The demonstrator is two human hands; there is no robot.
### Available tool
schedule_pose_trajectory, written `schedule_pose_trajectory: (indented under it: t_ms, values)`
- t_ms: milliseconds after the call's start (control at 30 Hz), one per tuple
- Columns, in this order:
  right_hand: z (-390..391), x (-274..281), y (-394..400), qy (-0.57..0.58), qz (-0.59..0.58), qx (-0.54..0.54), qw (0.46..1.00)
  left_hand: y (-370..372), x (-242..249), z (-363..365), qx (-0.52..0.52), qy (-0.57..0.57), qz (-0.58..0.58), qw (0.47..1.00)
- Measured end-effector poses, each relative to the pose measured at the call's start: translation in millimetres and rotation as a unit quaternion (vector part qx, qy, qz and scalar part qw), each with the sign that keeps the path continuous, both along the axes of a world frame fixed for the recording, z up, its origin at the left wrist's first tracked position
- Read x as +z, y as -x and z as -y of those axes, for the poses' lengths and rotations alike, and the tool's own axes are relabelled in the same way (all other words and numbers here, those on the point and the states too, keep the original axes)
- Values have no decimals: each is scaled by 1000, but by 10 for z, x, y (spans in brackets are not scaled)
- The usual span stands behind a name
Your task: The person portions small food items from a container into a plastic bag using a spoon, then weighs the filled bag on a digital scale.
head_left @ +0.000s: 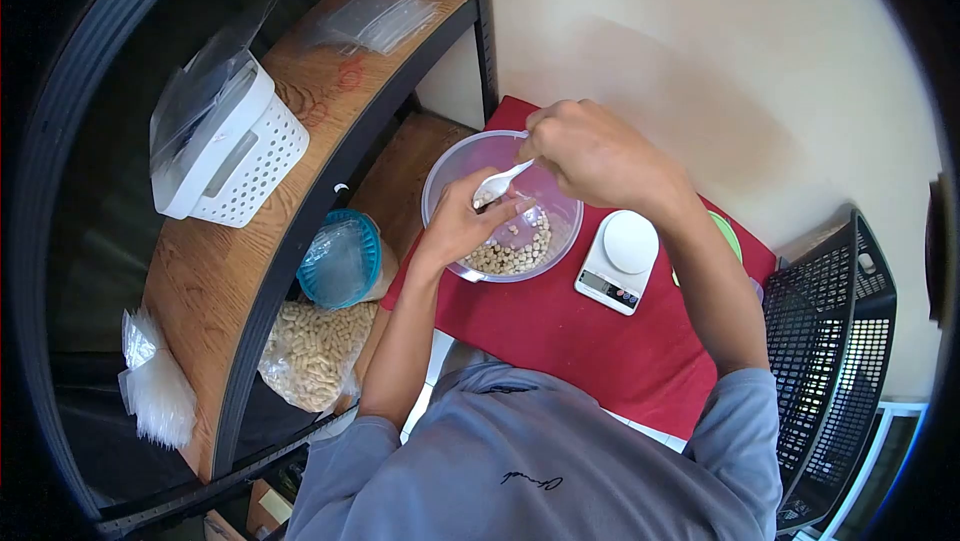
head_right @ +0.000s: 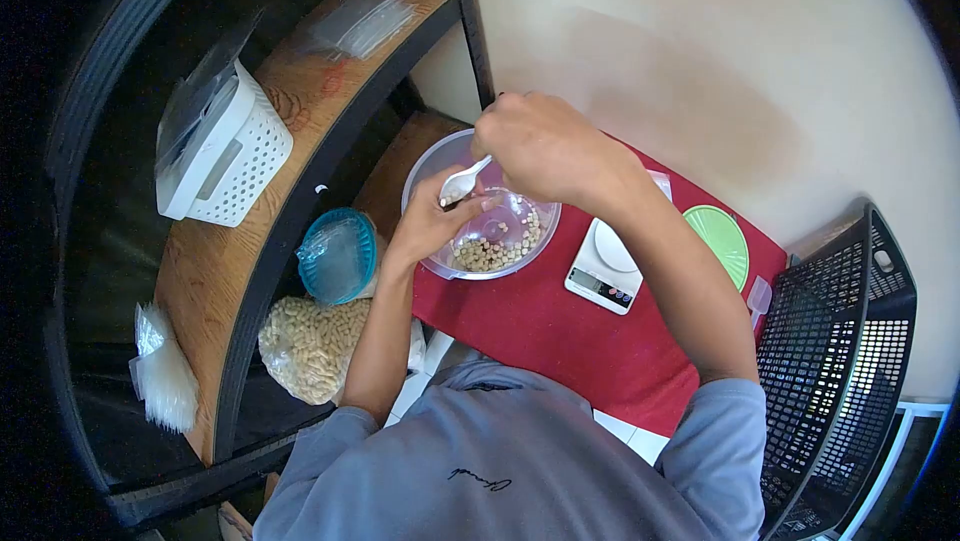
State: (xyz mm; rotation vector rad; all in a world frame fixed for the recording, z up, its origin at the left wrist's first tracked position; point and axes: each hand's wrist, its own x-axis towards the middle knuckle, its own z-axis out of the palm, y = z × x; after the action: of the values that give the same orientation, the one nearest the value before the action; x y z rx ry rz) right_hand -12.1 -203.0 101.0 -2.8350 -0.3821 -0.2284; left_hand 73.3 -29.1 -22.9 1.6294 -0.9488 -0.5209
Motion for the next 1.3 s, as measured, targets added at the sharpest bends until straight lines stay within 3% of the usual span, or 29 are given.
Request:
schedule_pose_trajectory:
  t_ms: [133, 200, 333, 467, 733, 800, 867, 1000, 1133, 1300]
  values:
    - [27, 100, 46, 18, -9, -8, 1000, -5, -46, -71, -33, 18, -42, 998]
    - [29, 104, 49, 6, -4, -8, 1000, -9, -13, -117, -101, 81, -144, 981]
    - [2, 69, 61, 7, 34, -19, 999, -96, -85, -169, -139, 61, -154, 976]
    - [-79, 30, 81, 35, 109, -24, 993, -16, -80, -117, -81, 96, -149, 981]
    - [-94, 203, 163, 82, 109, -89, 987, 23, -97, -114, 33, 88, -87, 992]
    - [-76, 172, 140, 79, 110, -106, 985, 56, -60, -150, 110, 62, 23, 992]
    - [-58, 35, 53, 125, -5, -166, 978, 127, -15, -195, 144, 42, 51, 987]
    - [-164, -486, -271, 162, -143, -134, 967, 276, -95, -214, 175, 60, 42, 982]
    - [-121, -1240, -539, 187, -74, -54, 978, 393, -94, -188, 124, 74, 47, 988]
    - [-196, -1665, -672, 225, -230, -150, 935, 475, -87, -205, 106, 61, 74, 990]
